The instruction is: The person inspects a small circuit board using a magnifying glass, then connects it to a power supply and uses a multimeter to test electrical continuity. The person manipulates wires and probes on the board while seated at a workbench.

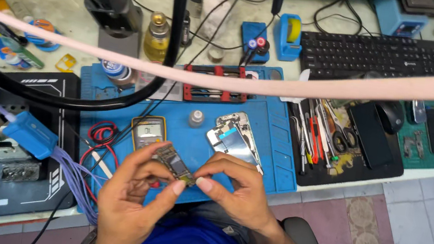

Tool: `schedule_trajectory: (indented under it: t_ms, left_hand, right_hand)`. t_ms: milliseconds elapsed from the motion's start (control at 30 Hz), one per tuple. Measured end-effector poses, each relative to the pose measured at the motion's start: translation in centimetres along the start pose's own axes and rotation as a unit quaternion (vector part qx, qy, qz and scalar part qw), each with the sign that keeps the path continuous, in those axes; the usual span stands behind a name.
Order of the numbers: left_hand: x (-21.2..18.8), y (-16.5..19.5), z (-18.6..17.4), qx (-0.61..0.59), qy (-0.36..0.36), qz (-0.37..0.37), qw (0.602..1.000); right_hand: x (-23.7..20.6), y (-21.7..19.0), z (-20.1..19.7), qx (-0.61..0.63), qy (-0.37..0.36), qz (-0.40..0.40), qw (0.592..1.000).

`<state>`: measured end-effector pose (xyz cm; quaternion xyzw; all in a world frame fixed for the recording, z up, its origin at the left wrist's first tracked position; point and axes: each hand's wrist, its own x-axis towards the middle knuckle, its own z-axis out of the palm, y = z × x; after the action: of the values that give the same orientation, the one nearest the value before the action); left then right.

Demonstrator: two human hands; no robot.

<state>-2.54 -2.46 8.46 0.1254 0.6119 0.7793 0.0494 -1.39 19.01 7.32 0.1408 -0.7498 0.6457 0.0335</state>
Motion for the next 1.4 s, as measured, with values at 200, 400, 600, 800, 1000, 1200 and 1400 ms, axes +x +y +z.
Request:
schedule_trajectory:
  t_ms: [200,400,600,800,1000,1200,1400]
  left_hand:
    - [0.6,-0.1,-0.4,-0.067,0.059,0.003,0.996]
    - [1.9,-0.4,-0.1,-0.102,0.058,0.004,0.993]
    - [2.0,-0.8,0.4,-0.112,0.060,0.049,0.991]
    - [1.1,1.1,-2.1,-0.173,0.068,0.080,0.979]
    - [-0.8,3.4,-5.0,-0.192,0.067,0.048,0.978]
    - [-2.2,4.6,-6.5,-0.089,0.062,0.045,0.993]
    - [-3.1,6.1,-6.3,-0.023,0.039,0.024,0.999]
  right_hand:
    - [-0.6,3.1,-8.8,-0.209,0.139,0.063,0.966]
    - [-2.0,6.6,-15.1,-0.340,0.336,0.124,0.869]
    - [-1.2,8.2,-13.5,-0.568,0.231,0.034,0.789]
    - [-1.4,9.6,-13.7,-0.695,0.176,0.121,0.687]
    - [-3.7,16.9,-19.5,-0.569,0.219,0.132,0.781]
    - [-3.6,18.1,-20.8,-0.136,0.337,-0.149,0.920]
    - [-2.1,5.0,-11.7,-0.173,0.354,-0.101,0.913]
